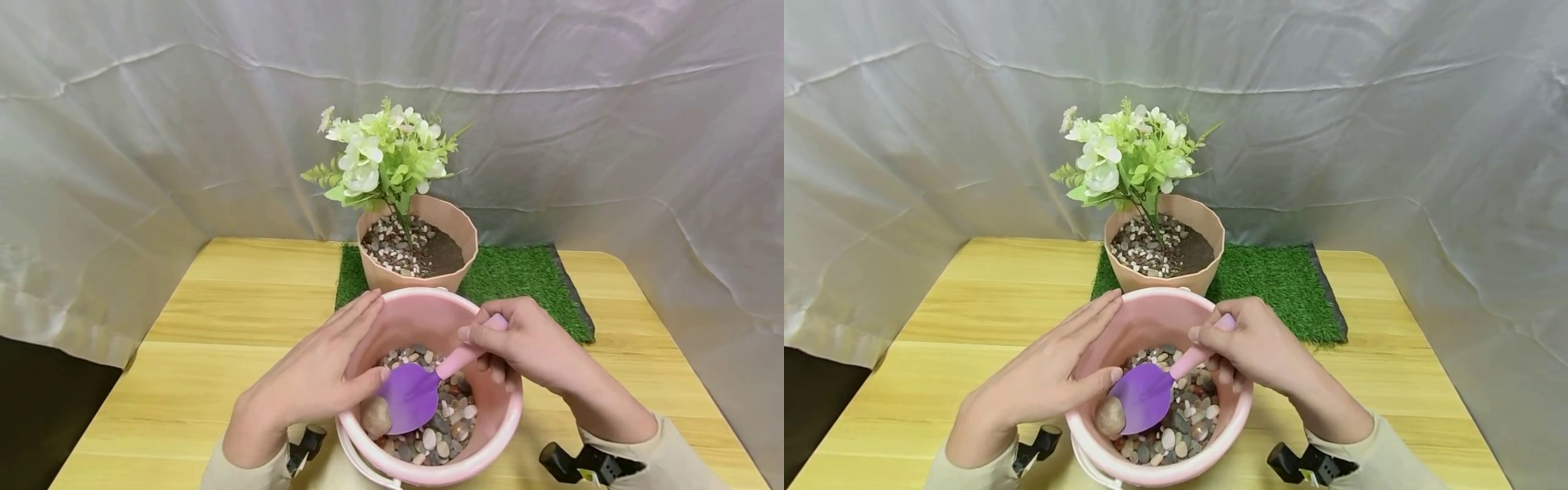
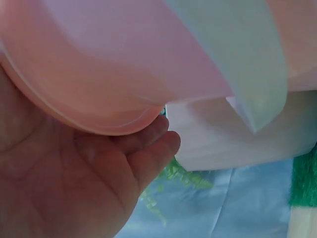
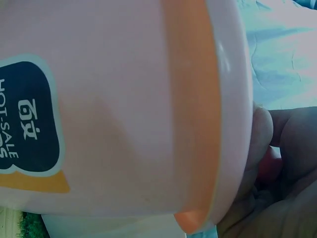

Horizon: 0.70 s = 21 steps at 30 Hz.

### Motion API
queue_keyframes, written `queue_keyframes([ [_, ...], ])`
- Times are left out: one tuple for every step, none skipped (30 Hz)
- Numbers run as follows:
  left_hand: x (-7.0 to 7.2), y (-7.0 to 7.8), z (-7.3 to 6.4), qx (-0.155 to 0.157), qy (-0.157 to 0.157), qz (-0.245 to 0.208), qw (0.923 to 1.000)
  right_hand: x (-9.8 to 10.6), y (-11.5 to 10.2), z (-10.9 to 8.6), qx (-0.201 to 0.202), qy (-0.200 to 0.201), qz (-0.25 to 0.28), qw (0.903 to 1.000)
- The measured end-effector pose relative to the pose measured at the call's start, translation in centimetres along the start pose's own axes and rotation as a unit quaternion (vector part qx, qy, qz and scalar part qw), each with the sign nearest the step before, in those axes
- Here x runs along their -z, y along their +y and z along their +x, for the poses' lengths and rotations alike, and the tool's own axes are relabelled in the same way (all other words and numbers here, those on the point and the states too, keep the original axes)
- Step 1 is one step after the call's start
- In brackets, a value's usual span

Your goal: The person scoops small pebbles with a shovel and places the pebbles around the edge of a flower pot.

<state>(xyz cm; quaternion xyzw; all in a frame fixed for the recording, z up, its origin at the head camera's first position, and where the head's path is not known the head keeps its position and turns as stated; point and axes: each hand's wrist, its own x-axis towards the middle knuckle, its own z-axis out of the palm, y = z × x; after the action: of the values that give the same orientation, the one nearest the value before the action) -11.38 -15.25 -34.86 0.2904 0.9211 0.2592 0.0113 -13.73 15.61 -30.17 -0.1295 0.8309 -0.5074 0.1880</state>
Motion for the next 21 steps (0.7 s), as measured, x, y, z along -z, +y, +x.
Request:
queue_keyframes([
  [0.05,0.0,-0.05,-0.001,0.001,0.007,1.0,0.0,0.02,0.0,0.0,0.0,0.001,1.0],
  [0.09,-0.01,-0.1,-0.003,0.002,0.015,0.9999,0.0,0.04,0.0,-0.001,0.001,0.001,1.0],
  [0.13,-0.01,-0.11,-0.005,0.004,0.025,0.9997,0.03,0.05,-0.01,-0.001,0.001,0.001,1.0],
  [0.15,0.0,-0.13,-0.007,0.007,0.035,0.9993,0.05,0.07,0.0,-0.001,0.001,0.001,1.0],
  [0.18,0.01,-0.14,-0.01,0.01,0.045,0.9989,0.06,0.07,0.01,-0.002,0.001,0.003,1.0],
  [0.2,0.03,-0.13,-0.013,0.013,0.054,0.9984,0.08,0.08,0.02,-0.002,0.0,0.004,1.0],
  [0.21,0.06,-0.16,-0.014,0.016,0.061,0.9979,0.07,0.09,0.03,-0.002,-0.001,0.005,1.0],
  [0.2,0.08,-0.16,-0.015,0.019,0.067,0.9975,0.06,0.1,0.05,-0.003,-0.003,0.007,1.0],
  [0.2,0.12,-0.17,-0.014,0.021,0.072,0.9971,0.05,0.11,0.08,-0.003,-0.004,0.009,0.9999],
  [0.21,0.17,-0.19,-0.013,0.023,0.077,0.9967,0.05,0.14,0.09,-0.003,-0.004,0.011,0.9999],
  [0.22,0.22,-0.21,-0.01,0.024,0.081,0.9964,0.06,0.15,0.1,-0.003,-0.005,0.013,0.9999],
  [0.23,0.27,-0.24,-0.007,0.025,0.083,0.9962,0.08,0.16,0.11,-0.003,-0.005,0.014,0.9999],
  [0.25,0.32,-0.27,-0.003,0.025,0.085,0.996,0.12,0.17,0.09,-0.003,-0.005,0.015,0.9999],
  [0.26,0.36,-0.3,0.0,0.025,0.087,0.9959,0.16,0.19,0.08,-0.002,-0.004,0.017,0.9998],
  [0.28,0.39,-0.33,0.003,0.025,0.088,0.9958,0.2,0.2,0.05,-0.002,-0.003,0.019,0.9998],
  [0.29,0.4,-0.34,0.003,0.025,0.088,0.9958,0.26,0.2,0.01,-0.001,-0.002,0.019,0.9998],
  [0.3,0.41,-0.35,0.003,0.025,0.088,0.9958,0.31,0.21,-0.03,0.0,-0.001,0.021,0.9998],
  [0.3,0.4,-0.36,0.003,0.024,0.087,0.9959,0.37,0.22,-0.07,0.001,-0.001,0.022,0.9998],
  [0.31,0.4,-0.36,0.001,0.024,0.087,0.9959,0.43,0.27,-0.09,0.001,-0.001,0.024,0.9997],
  [0.32,0.38,-0.37,-0.001,0.023,0.086,0.996,0.48,0.31,-0.13,0.001,0.0,0.025,0.9997],
  [0.32,0.37,-0.39,-0.003,0.023,0.085,0.9961,0.55,0.34,-0.16,0.0,0.0,0.029,0.9996],
])
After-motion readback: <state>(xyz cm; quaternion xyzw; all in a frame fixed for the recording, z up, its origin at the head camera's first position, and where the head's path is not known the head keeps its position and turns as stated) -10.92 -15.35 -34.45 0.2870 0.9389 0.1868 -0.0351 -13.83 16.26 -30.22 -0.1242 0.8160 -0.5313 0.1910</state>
